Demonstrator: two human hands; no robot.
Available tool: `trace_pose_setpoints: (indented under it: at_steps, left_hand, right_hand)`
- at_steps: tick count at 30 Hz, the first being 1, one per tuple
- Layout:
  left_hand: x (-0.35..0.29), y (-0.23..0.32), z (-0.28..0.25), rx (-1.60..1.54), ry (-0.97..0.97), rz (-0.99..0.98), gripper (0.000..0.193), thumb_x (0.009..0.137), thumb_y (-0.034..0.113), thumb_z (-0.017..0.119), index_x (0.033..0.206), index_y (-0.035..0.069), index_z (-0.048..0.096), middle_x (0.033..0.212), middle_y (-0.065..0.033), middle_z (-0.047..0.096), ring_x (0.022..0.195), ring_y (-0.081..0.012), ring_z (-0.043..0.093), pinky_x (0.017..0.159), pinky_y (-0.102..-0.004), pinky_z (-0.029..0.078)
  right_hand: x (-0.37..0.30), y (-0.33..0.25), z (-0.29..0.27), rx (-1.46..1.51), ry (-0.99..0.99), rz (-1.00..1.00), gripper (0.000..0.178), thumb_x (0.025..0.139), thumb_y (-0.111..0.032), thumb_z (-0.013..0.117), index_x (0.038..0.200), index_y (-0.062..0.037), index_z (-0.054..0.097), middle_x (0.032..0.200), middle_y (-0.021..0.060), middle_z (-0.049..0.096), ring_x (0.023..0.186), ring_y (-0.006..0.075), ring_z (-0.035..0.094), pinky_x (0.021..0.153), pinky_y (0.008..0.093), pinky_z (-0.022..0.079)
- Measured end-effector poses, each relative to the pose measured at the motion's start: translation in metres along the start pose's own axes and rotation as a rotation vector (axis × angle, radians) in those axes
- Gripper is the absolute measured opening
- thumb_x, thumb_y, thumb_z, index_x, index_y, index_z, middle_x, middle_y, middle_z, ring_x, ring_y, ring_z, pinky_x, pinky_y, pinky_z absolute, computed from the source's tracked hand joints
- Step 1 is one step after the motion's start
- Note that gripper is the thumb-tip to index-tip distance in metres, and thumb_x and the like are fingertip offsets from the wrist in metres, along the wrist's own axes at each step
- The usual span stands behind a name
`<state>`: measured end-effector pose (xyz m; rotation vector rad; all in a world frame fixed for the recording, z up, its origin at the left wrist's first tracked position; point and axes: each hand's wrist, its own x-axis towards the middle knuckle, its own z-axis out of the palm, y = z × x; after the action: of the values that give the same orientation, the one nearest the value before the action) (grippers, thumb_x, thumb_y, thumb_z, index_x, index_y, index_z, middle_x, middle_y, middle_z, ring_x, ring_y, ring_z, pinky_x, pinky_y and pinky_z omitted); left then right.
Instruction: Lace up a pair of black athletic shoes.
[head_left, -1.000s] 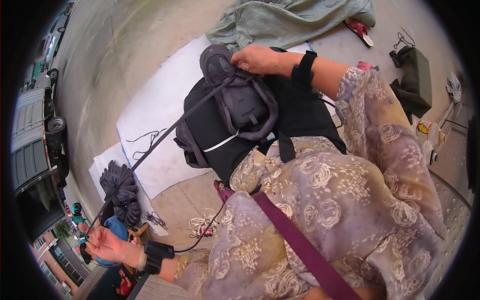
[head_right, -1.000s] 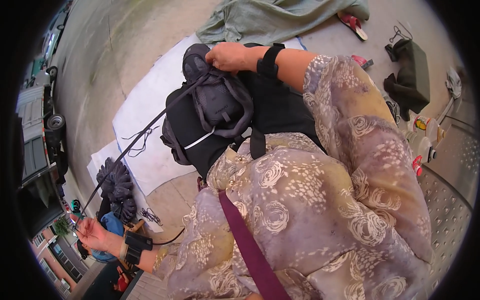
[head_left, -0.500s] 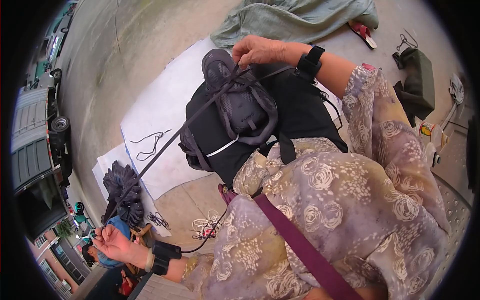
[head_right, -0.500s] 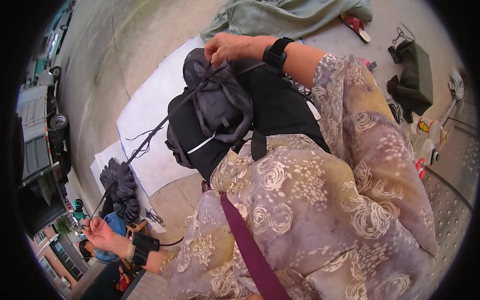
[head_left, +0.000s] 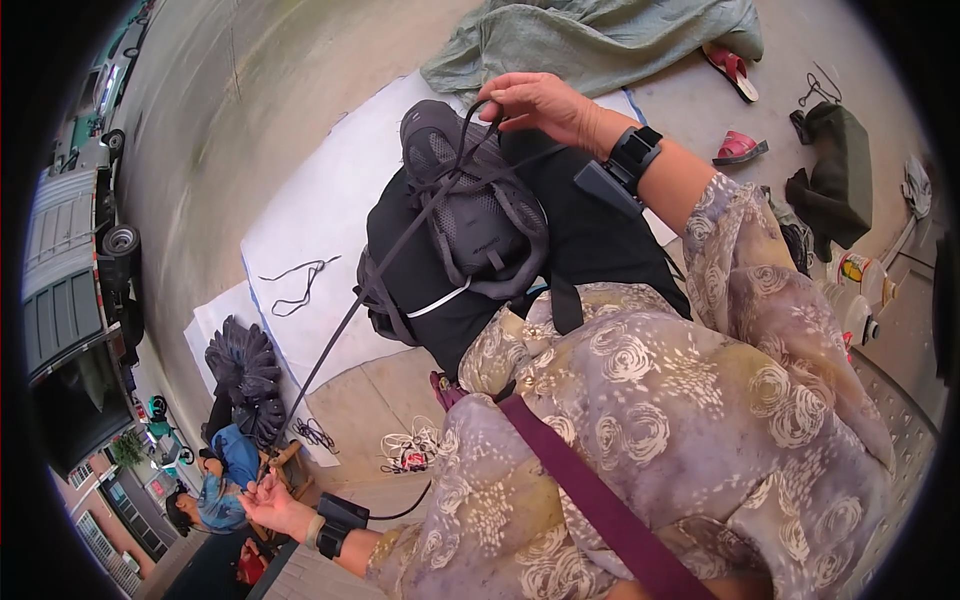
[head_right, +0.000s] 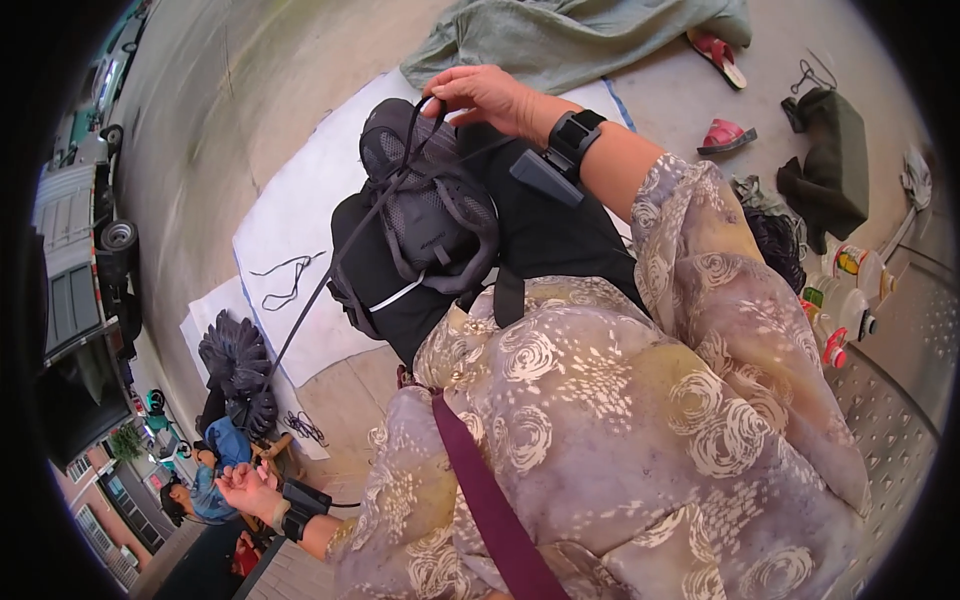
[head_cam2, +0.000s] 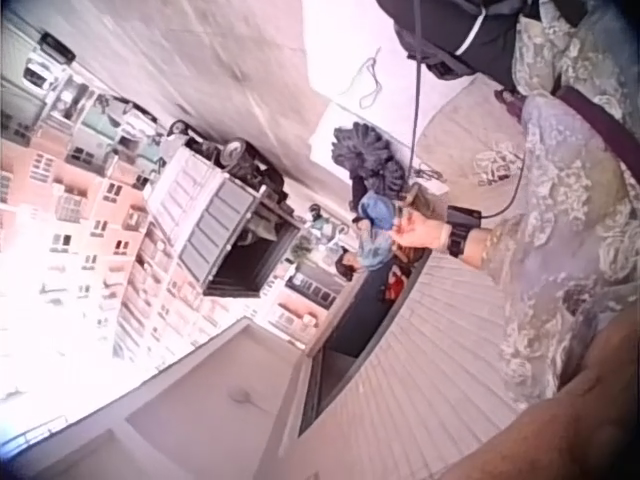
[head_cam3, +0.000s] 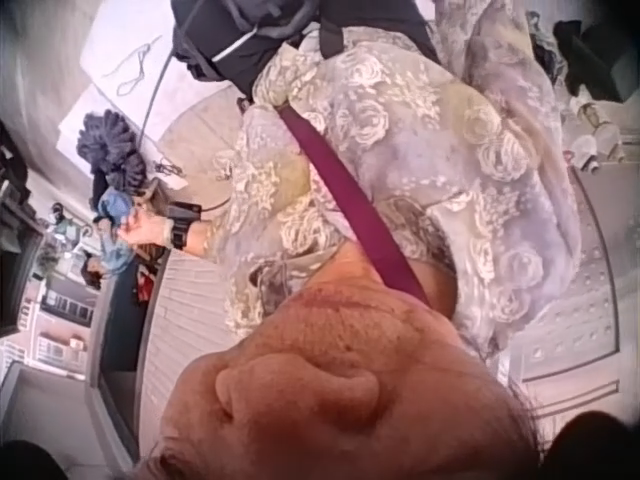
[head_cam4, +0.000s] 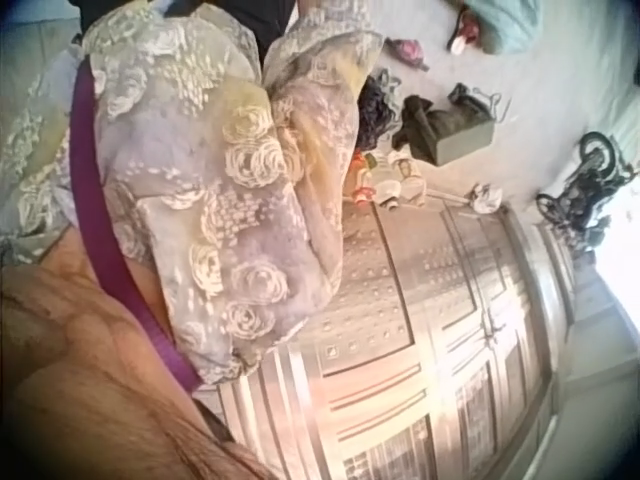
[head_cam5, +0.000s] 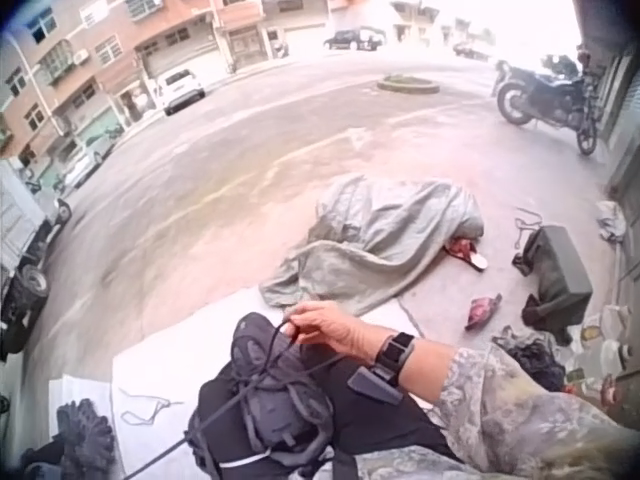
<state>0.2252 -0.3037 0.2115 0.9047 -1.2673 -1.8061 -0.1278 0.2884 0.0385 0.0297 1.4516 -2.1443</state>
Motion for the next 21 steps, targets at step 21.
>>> trace_pose_setpoints:
  at_steps: [21]
  left_hand:
    - [-0.007,-0.043,0.152,0.033,-0.377,-0.019,0.012,0.086,0.003,0.055,0.098,0.001,0.053,0.086,-0.0087,0.060,0.069,-0.0137,0.055,0.069,-0.0276,0.047]
  right_hand:
    - [-0.231,-0.154,-0.048,0.132,-0.052,-0.452,0.016,0.091,-0.006,0.044,0.104,0.0004,0.050,0.057,-0.0021,0.041,0.044,0.0025,0.028,0.046,0.0187,0.026]
